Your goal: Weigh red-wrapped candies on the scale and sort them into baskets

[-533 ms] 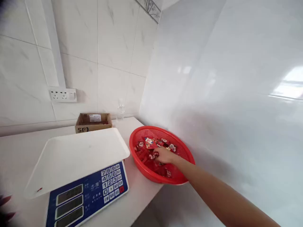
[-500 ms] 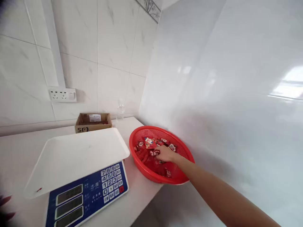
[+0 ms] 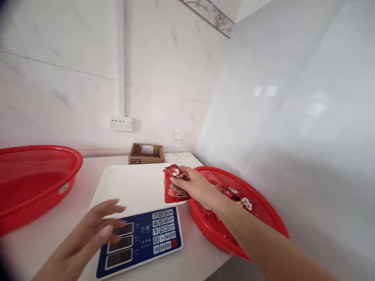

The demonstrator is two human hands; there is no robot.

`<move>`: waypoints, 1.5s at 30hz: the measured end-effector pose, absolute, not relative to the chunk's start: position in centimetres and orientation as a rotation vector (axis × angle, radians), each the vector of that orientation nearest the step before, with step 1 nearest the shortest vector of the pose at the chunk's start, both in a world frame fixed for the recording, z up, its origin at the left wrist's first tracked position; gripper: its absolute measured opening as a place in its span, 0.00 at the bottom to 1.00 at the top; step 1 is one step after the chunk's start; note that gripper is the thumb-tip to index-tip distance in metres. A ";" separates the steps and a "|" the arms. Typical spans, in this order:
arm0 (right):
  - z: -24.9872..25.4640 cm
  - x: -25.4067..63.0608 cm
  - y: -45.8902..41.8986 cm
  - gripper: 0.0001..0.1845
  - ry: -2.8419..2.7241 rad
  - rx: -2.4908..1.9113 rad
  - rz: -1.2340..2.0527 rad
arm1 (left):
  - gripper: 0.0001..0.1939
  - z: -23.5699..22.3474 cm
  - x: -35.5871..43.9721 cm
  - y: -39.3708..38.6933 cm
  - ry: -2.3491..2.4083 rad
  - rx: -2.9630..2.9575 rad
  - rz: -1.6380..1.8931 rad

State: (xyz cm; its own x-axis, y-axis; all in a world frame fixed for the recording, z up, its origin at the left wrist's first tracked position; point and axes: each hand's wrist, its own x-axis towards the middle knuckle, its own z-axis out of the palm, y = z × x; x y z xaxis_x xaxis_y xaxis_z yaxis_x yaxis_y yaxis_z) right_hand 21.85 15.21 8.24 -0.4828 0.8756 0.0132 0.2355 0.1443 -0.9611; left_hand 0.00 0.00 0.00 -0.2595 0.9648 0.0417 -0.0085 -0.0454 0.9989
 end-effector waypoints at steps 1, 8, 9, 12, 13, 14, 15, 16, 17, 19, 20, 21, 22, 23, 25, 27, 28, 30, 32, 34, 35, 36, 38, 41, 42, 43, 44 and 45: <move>8.0 19.9 14.7 0.18 -1.825 -1.001 1.437 | 0.29 1.0 0.9 0.6 1.269 1.045 1.421; 6.2 12.2 13.9 0.15 -1.998 -0.827 1.552 | 0.31 3.6 0.3 4.8 0.964 0.831 1.470; 6.2 12.0 14.3 0.15 -2.016 -0.876 1.527 | 0.30 3.5 -0.3 4.9 0.967 0.787 1.487; 6.3 12.3 15.8 0.15 -2.129 -1.066 1.355 | 0.32 3.7 -2.3 4.9 1.015 0.700 1.582; 6.3 12.6 16.4 0.15 -2.194 -1.114 1.278 | 0.32 3.7 -2.9 4.9 1.037 0.684 1.629; 6.1 12.8 16.9 0.14 -2.272 -1.152 1.221 | 0.32 3.8 -3.5 4.8 1.058 0.669 1.670; 6.0 13.0 17.4 0.14 -2.357 -1.176 1.190 | 0.33 3.8 -4.0 4.7 1.075 0.656 1.707; 5.8 13.1 17.8 0.16 -2.431 -1.186 1.168 | 0.33 3.8 -4.5 4.7 1.087 0.648 1.736; 5.6 13.2 18.2 0.19 -2.492 -1.190 1.147 | 0.33 3.8 -4.8 4.7 1.094 0.642 1.752; 5.4 13.2 18.7 0.28 -2.566 -1.197 1.110 | 0.34 3.6 -5.4 4.6 1.102 0.641 1.752; 5.5 13.2 18.9 0.32 -2.580 -1.204 1.087 | 0.35 3.5 -5.5 4.6 1.106 0.641 1.743; 5.6 13.2 19.1 0.34 -2.583 -1.215 1.062 | 0.35 3.4 -5.7 4.6 1.112 0.640 1.733; 5.7 13.2 19.3 0.34 -2.581 -1.227 1.044 | 0.35 3.3 -5.8 4.6 1.117 0.638 1.729; 5.8 13.3 19.4 0.33 -2.573 -1.239 1.038 | 0.36 3.3 -5.9 4.6 1.123 0.635 1.730; 6.1 13.4 19.7 0.30 -2.537 -1.264 1.043 | 0.35 3.2 -6.1 4.5 1.132 0.624 1.734; 6.0 13.7 20.0 0.28 -2.498 -1.288 1.053 | 0.35 3.3 -6.2 4.4 1.139 0.615 1.736; 5.9 13.8 20.1 0.27 -2.487 -1.294 1.042 | 0.36 3.3 -6.2 4.3 1.140 0.612 1.730; 5.4 14.0 20.3 0.26 -2.481 -1.295 0.997 | 0.36 3.4 -6.1 4.3 1.135 0.612 1.717; 4.7 14.2 20.5 0.26 -2.496 -1.291 0.950 | 0.37 3.6 -5.9 4.2 1.125 0.616 1.703; 4.1 14.2 20.3 0.27 -2.546 -1.288 0.846 | 0.37 3.7 -5.8 4.2 1.117 0.614 1.691; 3.9 14.2 20.1 0.27 -2.580 -1.288 0.760 | 0.36 3.8 -5.7 4.2 1.118 0.606 1.691; 3.7 14.1 19.7 0.28 -2.617 -1.282 0.668 | 0.36 3.8 -5.6 4.2 1.122 0.598 1.695; 3.4 13.9 18.8 0.28 -2.705 -1.222 0.518 | 0.36 3.8 -5.5 4.2 1.133 0.593 1.705; 3.1 13.5 17.3 0.25 -2.864 -1.056 0.428 | 0.36 3.7 -5.3 4.3 1.149 0.610 1.701; 3.0 13.4 16.9 0.24 -2.906 -1.010 0.390 | 0.36 3.7 -5.3 4.4 1.153 0.608 1.691; 2.9 13.2 16.5 0.24 -2.928 -0.988 0.341 | 0.35 3.7 -5.2 4.4 1.155 0.599 1.679; 2.8 13.1 16.2 0.23 -2.932 -0.988 0.287 | 0.34 3.7 -5.1 4.4 1.155 0.594 1.670; 2.7 13.0 16.0 0.23 -2.925 -1.000 0.237 | 0.34 3.7 -5.1 4.4 1.153 0.591 1.661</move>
State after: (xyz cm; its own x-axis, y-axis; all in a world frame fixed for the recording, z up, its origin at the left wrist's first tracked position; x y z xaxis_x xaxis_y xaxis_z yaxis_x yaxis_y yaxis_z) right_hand 12.99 16.02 2.74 -0.7911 0.6116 -0.0107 0.6053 0.7803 -0.1576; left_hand -5.06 4.40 3.66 -0.3914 0.9100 -0.1367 -0.4459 -0.0576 0.8932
